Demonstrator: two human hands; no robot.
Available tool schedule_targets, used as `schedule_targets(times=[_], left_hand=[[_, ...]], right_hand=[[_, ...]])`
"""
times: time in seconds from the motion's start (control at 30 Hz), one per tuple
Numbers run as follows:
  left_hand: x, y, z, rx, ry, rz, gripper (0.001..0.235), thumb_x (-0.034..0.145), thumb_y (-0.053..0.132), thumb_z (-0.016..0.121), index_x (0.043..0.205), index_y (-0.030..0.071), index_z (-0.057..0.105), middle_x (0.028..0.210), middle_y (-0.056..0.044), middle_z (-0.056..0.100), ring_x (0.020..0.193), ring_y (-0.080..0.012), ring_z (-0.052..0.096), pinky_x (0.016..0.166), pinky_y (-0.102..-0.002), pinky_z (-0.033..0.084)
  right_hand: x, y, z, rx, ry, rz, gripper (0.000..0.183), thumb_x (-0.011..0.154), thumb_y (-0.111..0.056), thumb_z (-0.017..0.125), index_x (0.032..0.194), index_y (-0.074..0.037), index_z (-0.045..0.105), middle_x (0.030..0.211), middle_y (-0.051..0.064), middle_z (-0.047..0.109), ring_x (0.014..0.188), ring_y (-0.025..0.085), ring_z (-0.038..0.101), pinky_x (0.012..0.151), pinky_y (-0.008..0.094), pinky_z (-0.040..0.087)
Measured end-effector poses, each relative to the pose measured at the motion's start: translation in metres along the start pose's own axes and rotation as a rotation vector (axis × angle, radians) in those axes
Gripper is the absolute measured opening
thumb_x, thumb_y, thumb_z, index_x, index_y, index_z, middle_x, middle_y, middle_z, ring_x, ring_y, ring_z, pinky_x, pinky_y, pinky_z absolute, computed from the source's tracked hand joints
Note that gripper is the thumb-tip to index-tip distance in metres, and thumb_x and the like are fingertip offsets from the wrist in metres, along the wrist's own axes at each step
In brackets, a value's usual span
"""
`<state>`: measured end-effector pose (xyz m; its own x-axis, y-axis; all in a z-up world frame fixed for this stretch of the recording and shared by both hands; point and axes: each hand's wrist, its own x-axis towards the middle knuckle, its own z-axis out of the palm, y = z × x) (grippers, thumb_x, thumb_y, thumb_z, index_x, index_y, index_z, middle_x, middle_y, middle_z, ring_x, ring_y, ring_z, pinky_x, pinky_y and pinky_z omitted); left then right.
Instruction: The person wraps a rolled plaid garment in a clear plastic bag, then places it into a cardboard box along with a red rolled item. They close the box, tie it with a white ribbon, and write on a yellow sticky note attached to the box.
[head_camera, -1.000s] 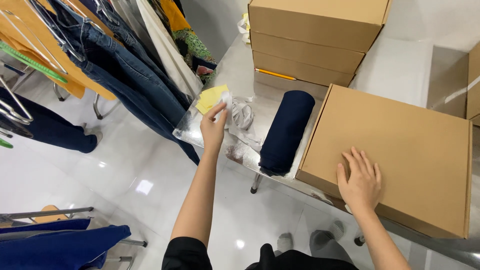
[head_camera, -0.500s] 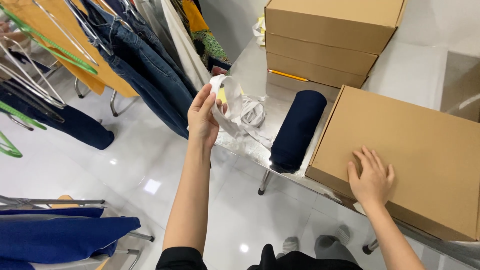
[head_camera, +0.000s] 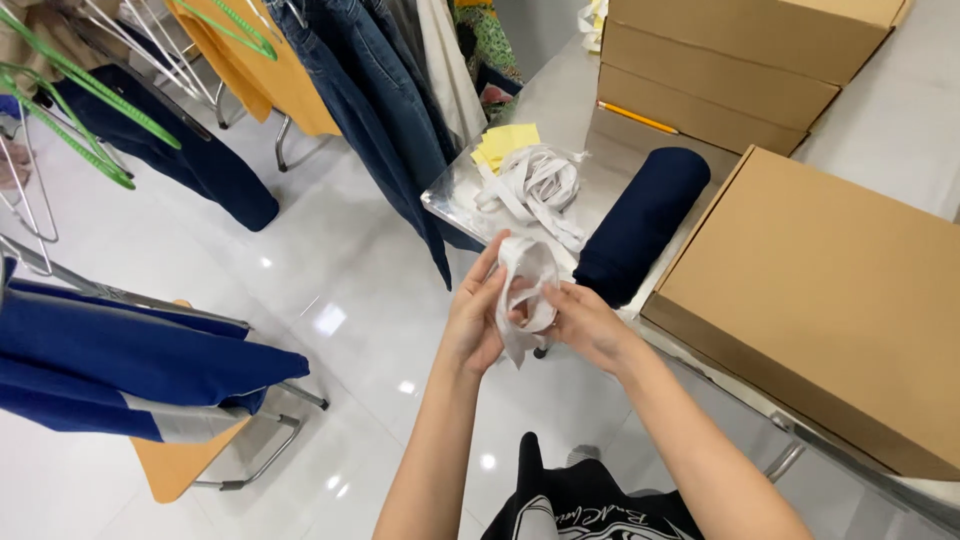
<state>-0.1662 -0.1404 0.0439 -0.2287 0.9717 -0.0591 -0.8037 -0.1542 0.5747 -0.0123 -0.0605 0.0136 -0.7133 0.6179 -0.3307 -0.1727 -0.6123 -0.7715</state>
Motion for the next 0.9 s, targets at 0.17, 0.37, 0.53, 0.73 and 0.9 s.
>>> schedule_targets(times=[0.17,0.37,0.53,0.73,0.9], left_hand=[[-0.044,-0.045,-0.018,0.068,0.125,-0.064,0.057,0.105,0.007,0.063,0.160,0.008,0.048,0.142,-0.011,0.066,0.119,-0.0235,0.070,0.085,-0.044,0.070],[-0.091,-0.115,0.005,0.137,0.173,-0.282,0.053,0.106,0.007,0.061,0.157,0.006,0.050,0.141,-0.009,0.064,0.122,-0.0258,0.067,0.086,-0.054,0.069],[-0.112,-0.153,0.032,0.618,0.190,-0.435,0.053,0.104,0.028,0.068,0.153,0.009,0.056,0.142,-0.010,0.056,0.123,-0.0295,0.067,0.071,-0.042,0.070],[-0.125,-0.173,0.055,0.901,-0.005,-0.703,0.061,0.102,0.058,0.068,0.085,0.000,0.075,0.054,0.006,0.032,0.041,-0.0049,0.027,0.037,-0.021,0.021],[-0.119,-0.187,0.017,0.786,0.145,-0.444,0.026,0.107,0.033,0.068,0.103,0.009,0.074,0.072,0.007,0.041,0.055,-0.0026,0.034,0.051,-0.018,0.035]], right_hand=[[-0.040,-0.004,-0.019,-0.138,0.152,-0.006,0.031,0.094,-0.012,0.078,0.124,-0.003,0.074,0.097,0.008,0.076,0.078,0.022,0.078,0.070,0.041,0.067],[-0.103,0.004,-0.092,-0.196,0.374,-0.101,0.026,0.098,-0.011,0.070,0.123,-0.008,0.075,0.094,0.005,0.076,0.072,0.017,0.074,0.064,0.037,0.065],[-0.184,0.004,-0.121,-0.288,0.550,-0.143,0.031,0.092,-0.003,0.067,0.120,-0.007,0.078,0.086,0.004,0.071,0.060,0.010,0.059,0.053,0.026,0.057],[-0.250,0.021,-0.165,-0.480,0.583,-0.199,0.042,0.080,0.004,0.072,0.121,-0.002,0.077,0.079,0.007,0.069,0.056,0.010,0.055,0.051,0.021,0.048],[-0.281,0.068,-0.253,-0.747,0.529,0.013,0.056,0.066,-0.014,0.099,0.120,-0.014,0.082,0.074,0.005,0.073,0.063,0.013,0.063,0.059,0.026,0.049]])
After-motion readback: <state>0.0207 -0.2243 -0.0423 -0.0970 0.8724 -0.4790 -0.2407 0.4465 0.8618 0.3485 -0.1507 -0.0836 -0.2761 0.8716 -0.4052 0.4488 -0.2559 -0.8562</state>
